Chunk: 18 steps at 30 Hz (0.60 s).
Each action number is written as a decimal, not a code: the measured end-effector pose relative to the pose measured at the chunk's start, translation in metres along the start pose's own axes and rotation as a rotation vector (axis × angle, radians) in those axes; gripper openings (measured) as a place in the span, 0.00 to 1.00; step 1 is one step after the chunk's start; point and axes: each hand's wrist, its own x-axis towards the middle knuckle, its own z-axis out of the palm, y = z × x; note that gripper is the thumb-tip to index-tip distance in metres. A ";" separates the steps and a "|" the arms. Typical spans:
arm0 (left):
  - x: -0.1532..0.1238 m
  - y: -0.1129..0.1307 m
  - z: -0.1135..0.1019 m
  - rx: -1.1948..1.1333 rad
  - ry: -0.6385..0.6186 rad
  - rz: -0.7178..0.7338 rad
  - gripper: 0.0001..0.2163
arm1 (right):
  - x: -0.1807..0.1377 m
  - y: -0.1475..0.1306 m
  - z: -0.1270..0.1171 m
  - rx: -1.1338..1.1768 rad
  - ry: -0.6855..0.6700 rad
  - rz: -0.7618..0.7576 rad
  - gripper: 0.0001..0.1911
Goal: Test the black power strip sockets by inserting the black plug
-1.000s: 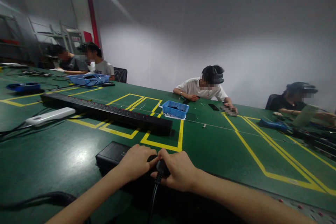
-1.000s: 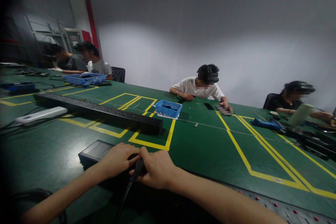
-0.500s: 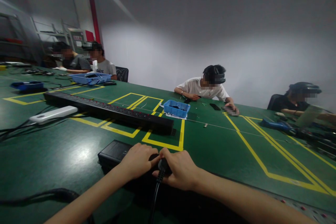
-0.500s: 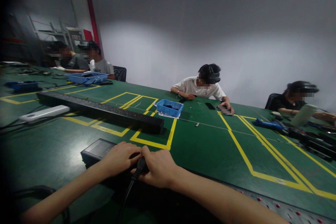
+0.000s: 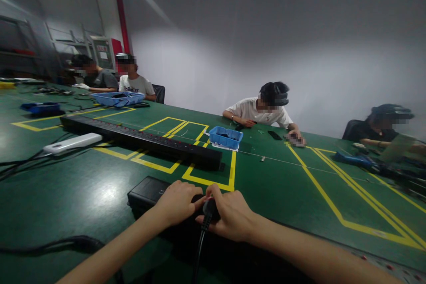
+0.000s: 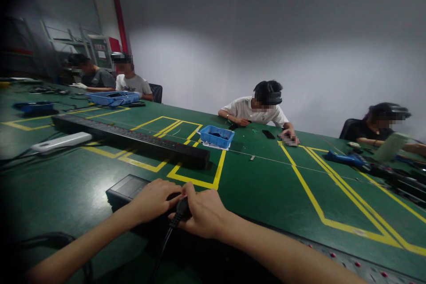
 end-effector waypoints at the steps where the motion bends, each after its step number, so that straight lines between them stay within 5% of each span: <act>1: 0.000 0.000 0.000 -0.002 0.003 0.001 0.20 | 0.000 0.000 0.000 0.000 0.004 0.001 0.22; 18: 0.003 -0.004 0.007 0.005 0.020 0.012 0.24 | -0.002 0.000 0.002 -0.038 0.060 0.085 0.27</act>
